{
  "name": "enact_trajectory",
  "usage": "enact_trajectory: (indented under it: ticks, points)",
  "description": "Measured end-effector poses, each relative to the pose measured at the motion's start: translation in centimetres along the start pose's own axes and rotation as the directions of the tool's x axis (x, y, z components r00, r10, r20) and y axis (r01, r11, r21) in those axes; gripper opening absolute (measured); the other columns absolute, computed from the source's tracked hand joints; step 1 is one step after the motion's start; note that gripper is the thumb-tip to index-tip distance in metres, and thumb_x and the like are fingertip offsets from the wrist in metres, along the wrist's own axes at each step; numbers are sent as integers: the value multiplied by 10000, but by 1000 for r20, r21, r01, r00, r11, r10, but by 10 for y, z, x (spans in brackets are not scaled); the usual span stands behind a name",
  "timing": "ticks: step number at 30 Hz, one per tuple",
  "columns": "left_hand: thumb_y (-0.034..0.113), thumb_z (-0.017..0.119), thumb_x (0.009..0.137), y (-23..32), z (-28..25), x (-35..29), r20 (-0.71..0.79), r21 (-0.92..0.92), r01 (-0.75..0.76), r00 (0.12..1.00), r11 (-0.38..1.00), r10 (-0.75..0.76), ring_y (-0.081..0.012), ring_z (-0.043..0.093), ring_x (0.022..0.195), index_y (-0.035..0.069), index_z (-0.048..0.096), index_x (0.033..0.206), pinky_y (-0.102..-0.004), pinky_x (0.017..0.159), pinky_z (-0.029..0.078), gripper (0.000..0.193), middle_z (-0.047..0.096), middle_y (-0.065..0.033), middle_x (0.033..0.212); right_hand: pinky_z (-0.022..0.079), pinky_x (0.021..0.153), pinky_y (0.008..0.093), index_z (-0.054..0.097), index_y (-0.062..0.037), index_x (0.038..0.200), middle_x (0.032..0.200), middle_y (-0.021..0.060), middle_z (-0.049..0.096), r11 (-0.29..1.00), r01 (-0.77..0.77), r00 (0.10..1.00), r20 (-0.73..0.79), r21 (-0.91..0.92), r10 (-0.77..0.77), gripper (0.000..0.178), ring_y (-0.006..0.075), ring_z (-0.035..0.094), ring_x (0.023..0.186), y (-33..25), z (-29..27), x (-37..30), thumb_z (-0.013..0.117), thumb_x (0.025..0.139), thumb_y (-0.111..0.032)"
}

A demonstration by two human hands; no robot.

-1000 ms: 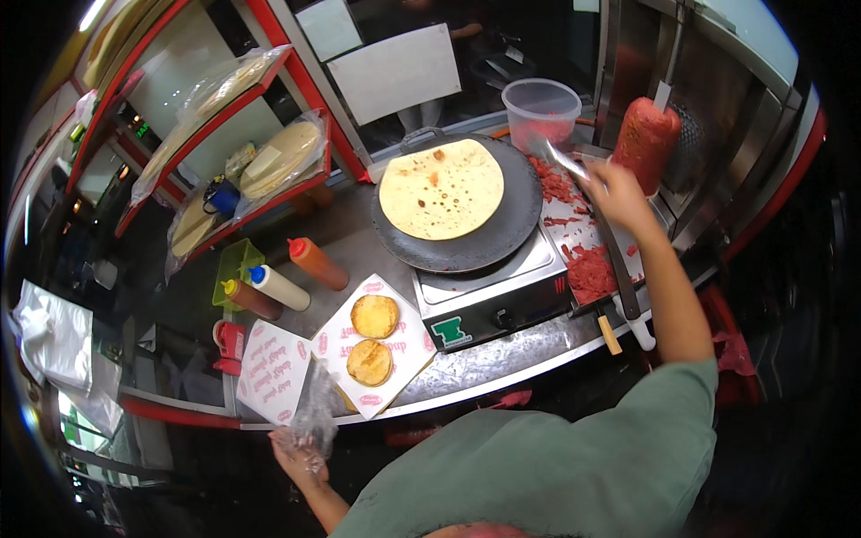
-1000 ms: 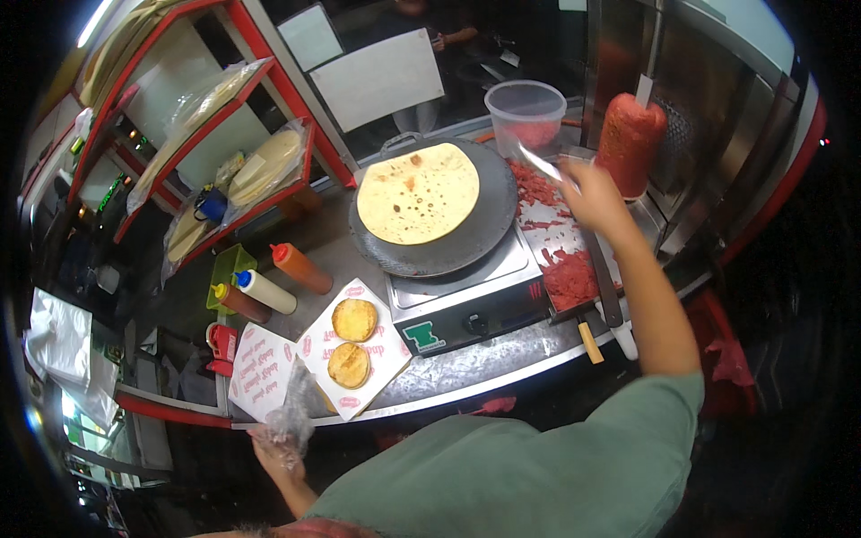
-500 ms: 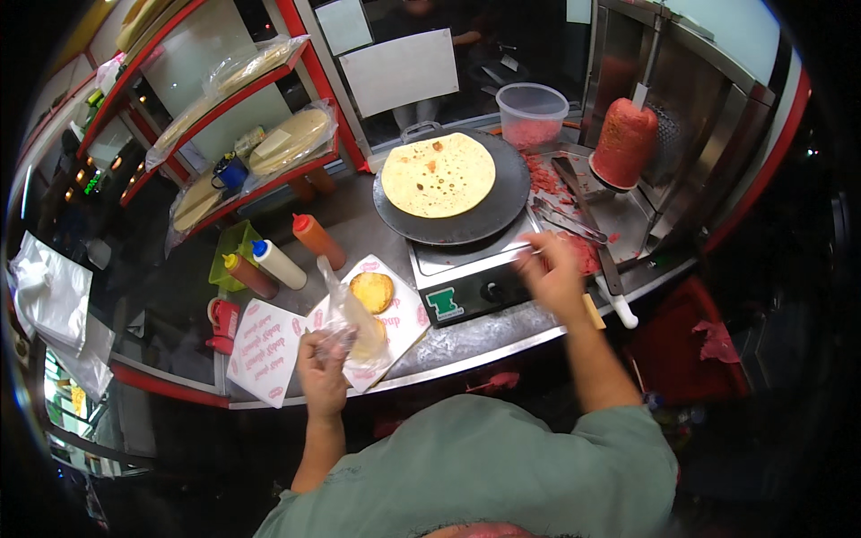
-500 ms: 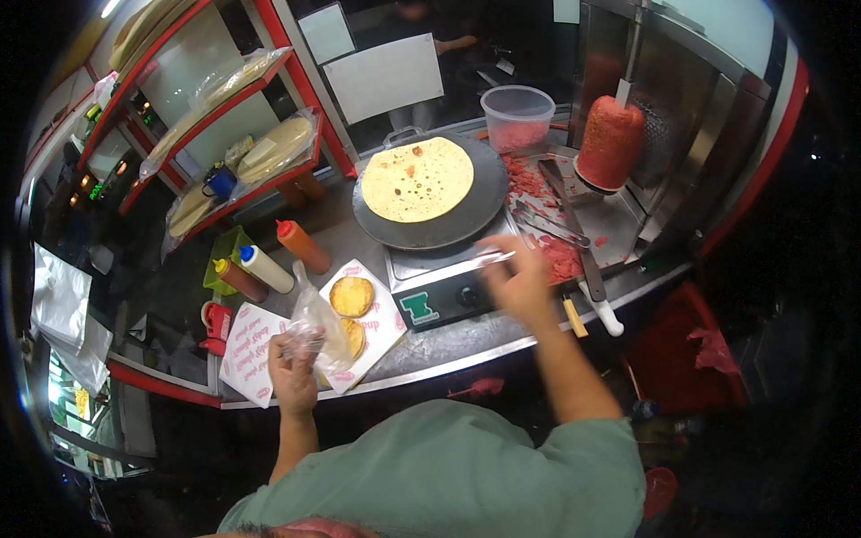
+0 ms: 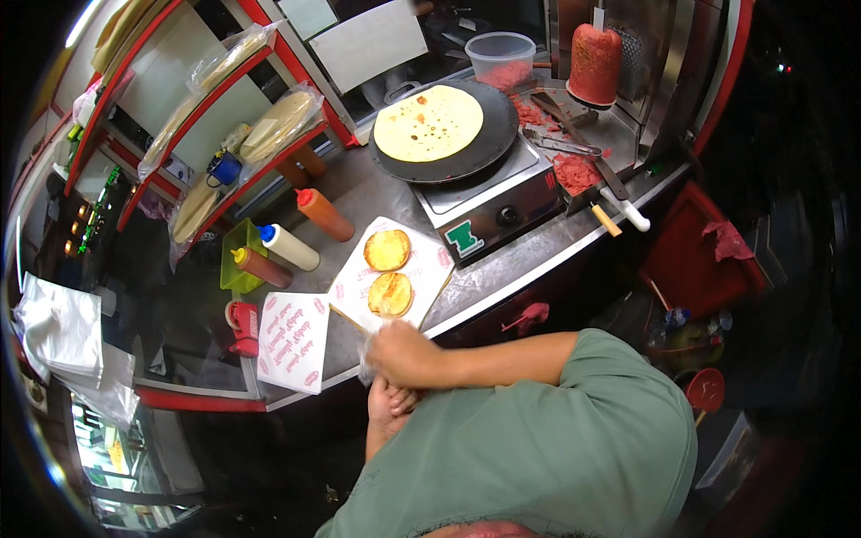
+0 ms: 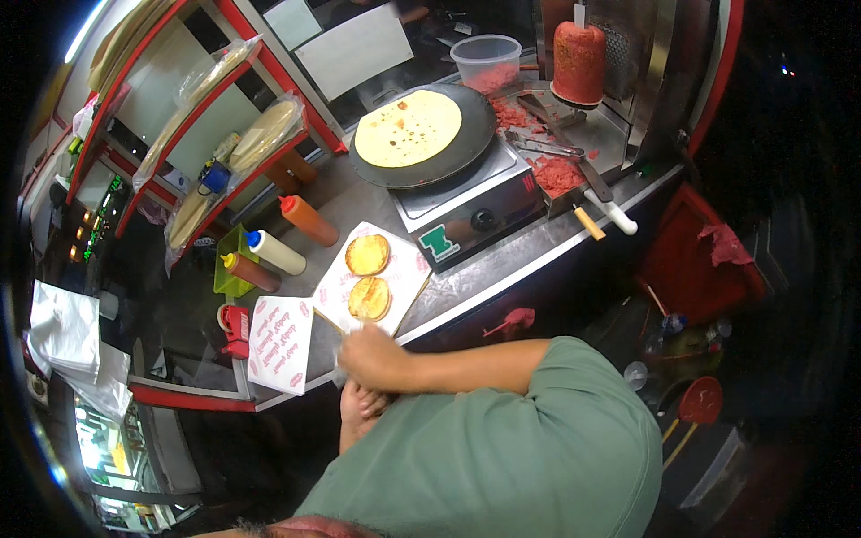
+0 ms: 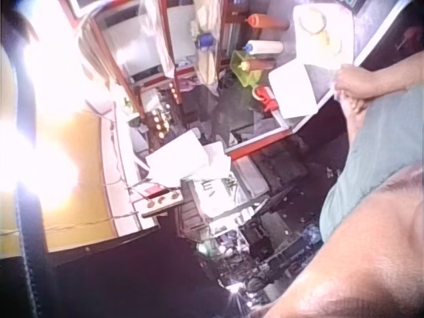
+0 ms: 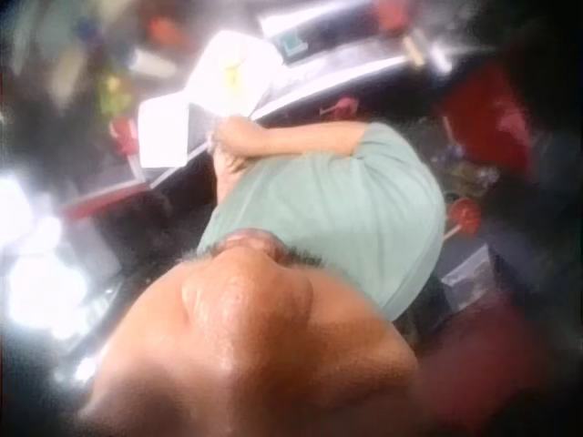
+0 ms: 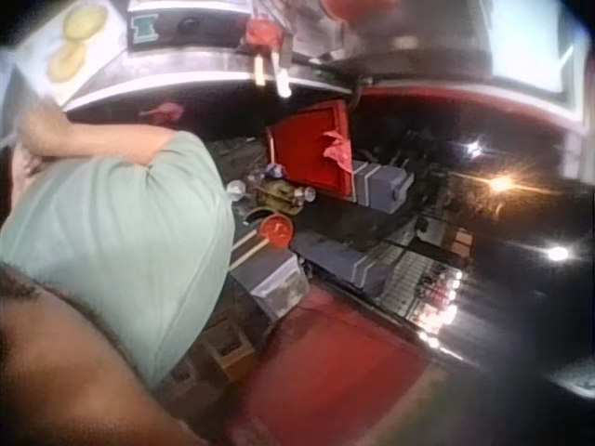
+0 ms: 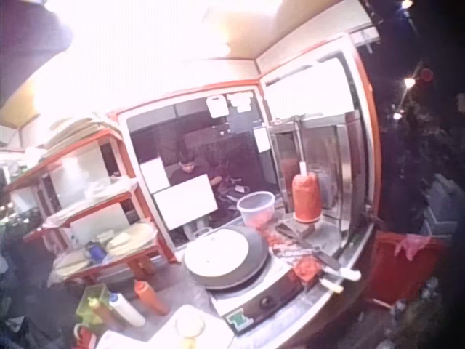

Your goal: The person assembles a sandwich by placing sliced meat and cheese onto a bun, then wraps it in paper. They also cook shredded meat on a griddle and hand the wrapped sandwich to a customer.

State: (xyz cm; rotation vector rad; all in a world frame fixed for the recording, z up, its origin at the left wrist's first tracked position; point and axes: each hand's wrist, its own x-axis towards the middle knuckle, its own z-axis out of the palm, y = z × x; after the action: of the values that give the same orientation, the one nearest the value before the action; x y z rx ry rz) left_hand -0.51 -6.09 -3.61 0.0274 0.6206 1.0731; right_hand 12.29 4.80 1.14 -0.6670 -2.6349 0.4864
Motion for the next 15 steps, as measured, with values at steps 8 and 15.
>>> enact_trajectory:
  ticks: [8, 15]
  points:
    - [435, 414, 1106, 24, 13, -34, -323, -183, -714, 693, 676, 645, -117, 683, 819, 83, 667, 1020, -312, 743, 596, 442, 708, -27, 917, 439, 857, 414, 731, -100, 1021, 920, 37, 656, 845, 460, 820, -496, 273, -286, 206, 248, 603, 906, -46, 48, 0, 715, 826, -166]
    - [488, 477, 1077, 48, 46, -23, 326, -298, -650, 619, 699, 715, -334, 268, 1537, 28, 362, 1573, -484, 1290, 176, 686, 379, -157, 1628, 440, 848, 409, 735, -92, 1007, 924, 27, 644, 913, 370, 677, -723, 174, -137, 283, 256, 586, 874, -54, 5, 13, 807, 734, -82]
